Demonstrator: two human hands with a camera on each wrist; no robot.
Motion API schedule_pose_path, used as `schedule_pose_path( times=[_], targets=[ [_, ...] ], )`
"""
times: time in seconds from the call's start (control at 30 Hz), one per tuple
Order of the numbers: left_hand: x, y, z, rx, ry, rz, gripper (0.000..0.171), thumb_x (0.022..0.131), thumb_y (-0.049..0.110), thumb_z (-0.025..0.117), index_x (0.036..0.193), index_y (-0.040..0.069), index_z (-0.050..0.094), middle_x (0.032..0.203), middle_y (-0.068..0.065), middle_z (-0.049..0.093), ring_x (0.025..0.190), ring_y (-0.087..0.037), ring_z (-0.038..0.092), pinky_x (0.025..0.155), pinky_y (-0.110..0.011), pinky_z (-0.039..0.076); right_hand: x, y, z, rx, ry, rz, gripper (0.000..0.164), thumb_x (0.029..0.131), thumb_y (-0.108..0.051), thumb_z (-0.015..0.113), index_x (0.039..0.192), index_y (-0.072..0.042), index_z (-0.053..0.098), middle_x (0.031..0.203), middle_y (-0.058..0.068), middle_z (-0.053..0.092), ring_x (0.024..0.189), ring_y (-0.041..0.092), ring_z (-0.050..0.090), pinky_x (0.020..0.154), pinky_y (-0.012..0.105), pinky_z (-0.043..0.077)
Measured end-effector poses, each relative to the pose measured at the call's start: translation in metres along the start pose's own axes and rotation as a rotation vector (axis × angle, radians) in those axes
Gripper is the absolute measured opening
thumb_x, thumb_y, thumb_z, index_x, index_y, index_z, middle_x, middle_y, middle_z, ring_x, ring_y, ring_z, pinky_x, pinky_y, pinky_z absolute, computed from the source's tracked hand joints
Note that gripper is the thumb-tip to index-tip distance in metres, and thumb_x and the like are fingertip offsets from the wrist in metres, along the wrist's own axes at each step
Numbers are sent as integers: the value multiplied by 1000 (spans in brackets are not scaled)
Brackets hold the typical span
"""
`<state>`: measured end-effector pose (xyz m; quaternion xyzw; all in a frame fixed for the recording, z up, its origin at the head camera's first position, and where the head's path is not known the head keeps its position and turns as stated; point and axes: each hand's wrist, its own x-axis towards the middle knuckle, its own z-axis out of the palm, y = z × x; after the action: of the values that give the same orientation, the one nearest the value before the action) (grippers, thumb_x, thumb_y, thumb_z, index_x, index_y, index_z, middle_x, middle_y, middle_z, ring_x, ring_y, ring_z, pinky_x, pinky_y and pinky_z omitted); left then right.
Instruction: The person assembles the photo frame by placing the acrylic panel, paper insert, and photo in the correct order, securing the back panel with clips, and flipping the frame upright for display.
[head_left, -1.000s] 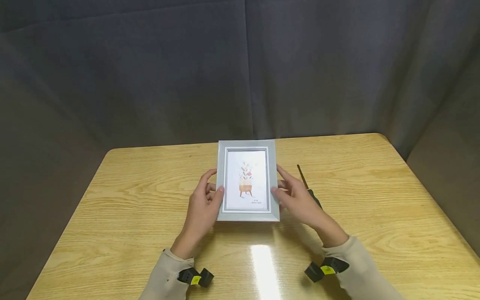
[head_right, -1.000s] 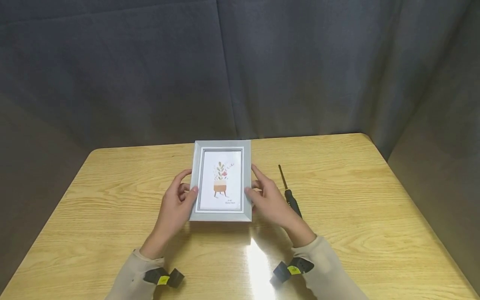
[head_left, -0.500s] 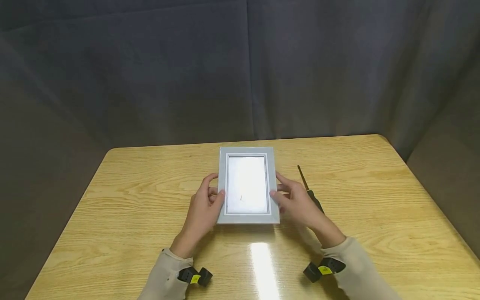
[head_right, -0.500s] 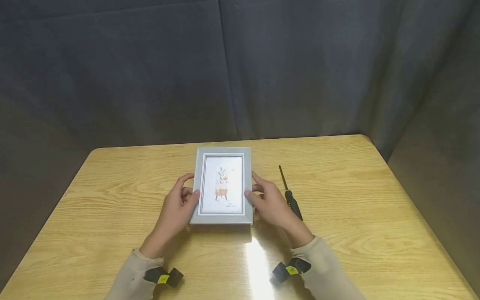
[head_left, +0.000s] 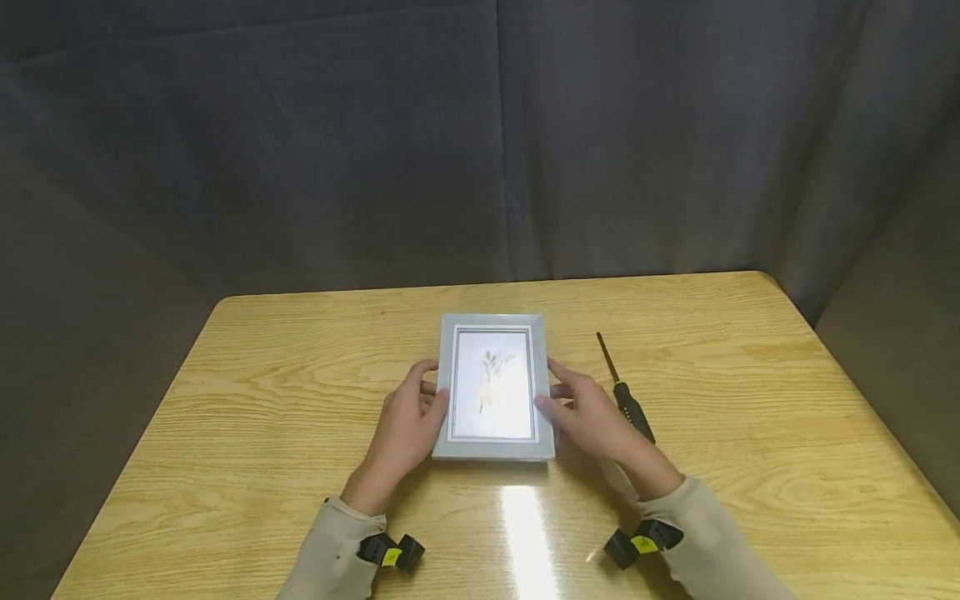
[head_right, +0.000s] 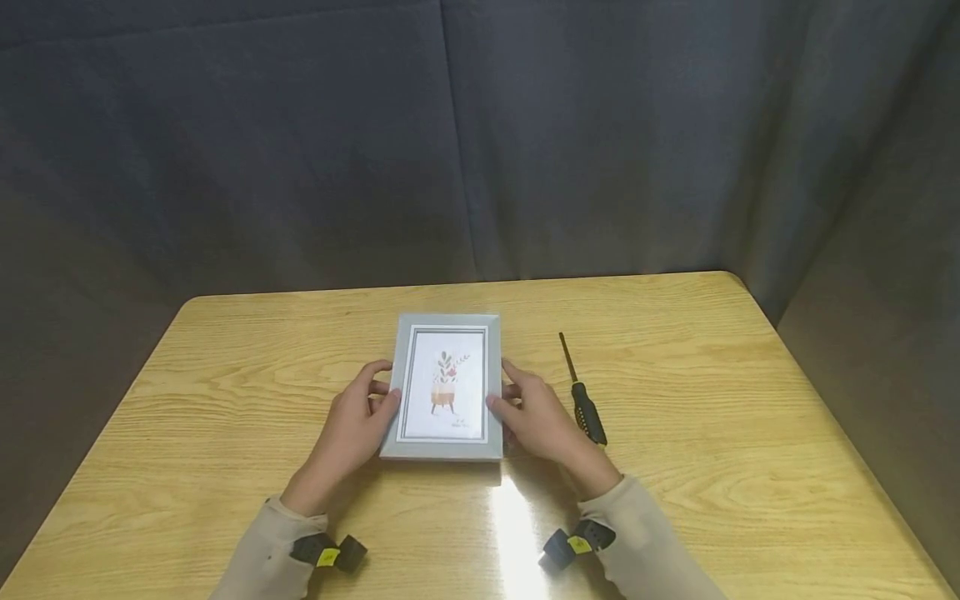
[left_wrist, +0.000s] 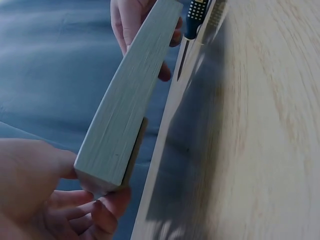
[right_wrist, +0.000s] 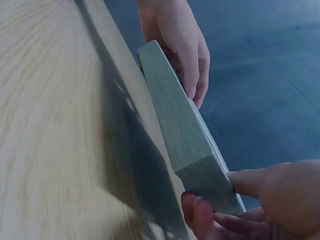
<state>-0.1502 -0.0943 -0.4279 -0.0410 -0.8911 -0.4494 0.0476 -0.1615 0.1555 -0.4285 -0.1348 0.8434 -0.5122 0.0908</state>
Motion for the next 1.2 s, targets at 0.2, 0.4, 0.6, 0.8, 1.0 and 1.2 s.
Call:
schedule_pose_path(
  times=[0.2, 0.4, 0.6, 0.8, 1.0, 1.2],
  targets=[
    [-1, -2, 1, 61, -32, -13, 42, 92, 18, 55, 131, 4, 50, 92, -8, 64, 71, -11, 58, 62, -29, 51, 0, 3, 2, -117, -12, 12, 65, 92, -21, 57, 143, 10, 31, 95, 15, 67, 84, 17, 64, 67, 28, 53],
    [-2, -6, 4, 124, -57, -24, 41, 92, 20, 55, 130, 5, 50, 95, -9, 67, 83, -16, 63, 73, -36, 52, 0, 5, 6, -188, -9, 38, 63, 91, -21, 59, 142, 9, 35, 117, 24, 61, 101, 27, 63, 80, 33, 52],
    [-3, -7, 7, 162, -76, -58, 43, 92, 19, 55, 132, 3, 50, 104, -14, 68, 95, -23, 64, 84, -40, 50, 0, 6, 10, -239, -5, 43, 62, 90, -20, 60, 139, 10, 38, 125, 28, 55, 101, 27, 59, 85, 39, 50],
    [-3, -9, 14, 239, -66, -57, 45, 93, 18, 54, 133, -1, 49, 108, -20, 67, 99, -26, 64, 81, -38, 52, -1, 6, 12, -269, -9, 39, 61, 90, -19, 60, 139, 10, 39, 122, 26, 55, 107, 29, 55, 92, 44, 45],
    [-6, -8, 16, 306, -21, 20, 38, 92, 16, 56, 125, -5, 56, 107, -21, 67, 98, -29, 64, 79, -41, 53, 0, 7, 14, -263, -22, 35, 61, 90, -18, 60, 140, 9, 38, 124, 25, 55, 105, 25, 53, 89, 40, 46],
    [-10, -5, 17, 386, 5, 71, 36, 92, 15, 56, 119, -8, 58, 102, -23, 67, 91, -33, 65, 73, -43, 54, 0, 6, 13, -263, -32, 34, 61, 90, -18, 60, 140, 10, 38, 131, 29, 50, 124, 36, 45, 101, 47, 36]
  ],
)
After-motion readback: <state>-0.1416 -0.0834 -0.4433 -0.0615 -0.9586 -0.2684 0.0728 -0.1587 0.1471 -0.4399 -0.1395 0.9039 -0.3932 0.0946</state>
